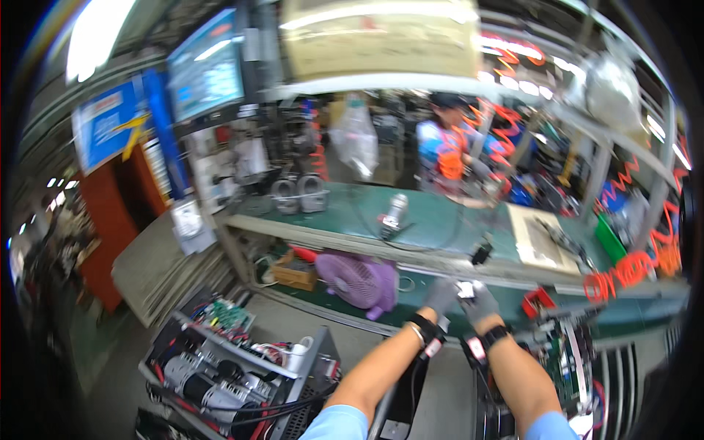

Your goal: Assembling internal components and wiring for an industrial power electronics unit on a factory assembly line.

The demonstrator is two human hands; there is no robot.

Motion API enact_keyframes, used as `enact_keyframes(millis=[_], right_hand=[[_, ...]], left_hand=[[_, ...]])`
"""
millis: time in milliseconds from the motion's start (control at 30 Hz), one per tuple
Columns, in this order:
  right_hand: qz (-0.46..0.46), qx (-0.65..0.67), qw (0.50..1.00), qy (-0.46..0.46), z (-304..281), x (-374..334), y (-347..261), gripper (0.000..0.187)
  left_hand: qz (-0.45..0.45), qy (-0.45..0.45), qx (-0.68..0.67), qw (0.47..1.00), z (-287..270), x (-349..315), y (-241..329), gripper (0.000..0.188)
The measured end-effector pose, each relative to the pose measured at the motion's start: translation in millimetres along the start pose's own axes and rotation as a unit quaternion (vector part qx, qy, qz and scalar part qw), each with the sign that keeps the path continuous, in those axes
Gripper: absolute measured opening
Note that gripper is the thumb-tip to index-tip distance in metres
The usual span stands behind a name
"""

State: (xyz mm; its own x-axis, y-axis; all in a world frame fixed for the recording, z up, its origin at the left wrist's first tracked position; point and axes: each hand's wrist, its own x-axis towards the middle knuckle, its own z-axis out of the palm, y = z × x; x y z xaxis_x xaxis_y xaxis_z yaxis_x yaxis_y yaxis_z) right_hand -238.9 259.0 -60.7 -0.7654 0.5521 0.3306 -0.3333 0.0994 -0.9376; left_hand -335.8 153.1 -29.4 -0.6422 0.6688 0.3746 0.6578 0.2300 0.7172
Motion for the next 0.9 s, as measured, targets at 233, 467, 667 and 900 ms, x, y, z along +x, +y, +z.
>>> enact_keyframes(millis=[233, 467, 667, 900], right_hand=[[0.265, 0.299, 0.902, 0.165, 30, -25, -80, 0.011], [0.249, 0.299, 0.906, 0.168, 25, -33, -105, 0.013], [0.24, 0.301, 0.905, 0.181, 29, -43, -122, 0.013], [0.198, 0.254, 0.934, 0.156, 34, -57, -154, 0.015]], left_hand=[[-0.099, -0.046, -0.181, 0.977, -57, -40, 56, 0.021], [-0.071, -0.058, -0.15, 0.984, -76, -48, 86, 0.024], [-0.067, -0.09, -0.16, 0.981, -92, -56, 104, 0.025], [-0.047, -0.081, -0.173, 0.98, -102, -68, 121, 0.024]])
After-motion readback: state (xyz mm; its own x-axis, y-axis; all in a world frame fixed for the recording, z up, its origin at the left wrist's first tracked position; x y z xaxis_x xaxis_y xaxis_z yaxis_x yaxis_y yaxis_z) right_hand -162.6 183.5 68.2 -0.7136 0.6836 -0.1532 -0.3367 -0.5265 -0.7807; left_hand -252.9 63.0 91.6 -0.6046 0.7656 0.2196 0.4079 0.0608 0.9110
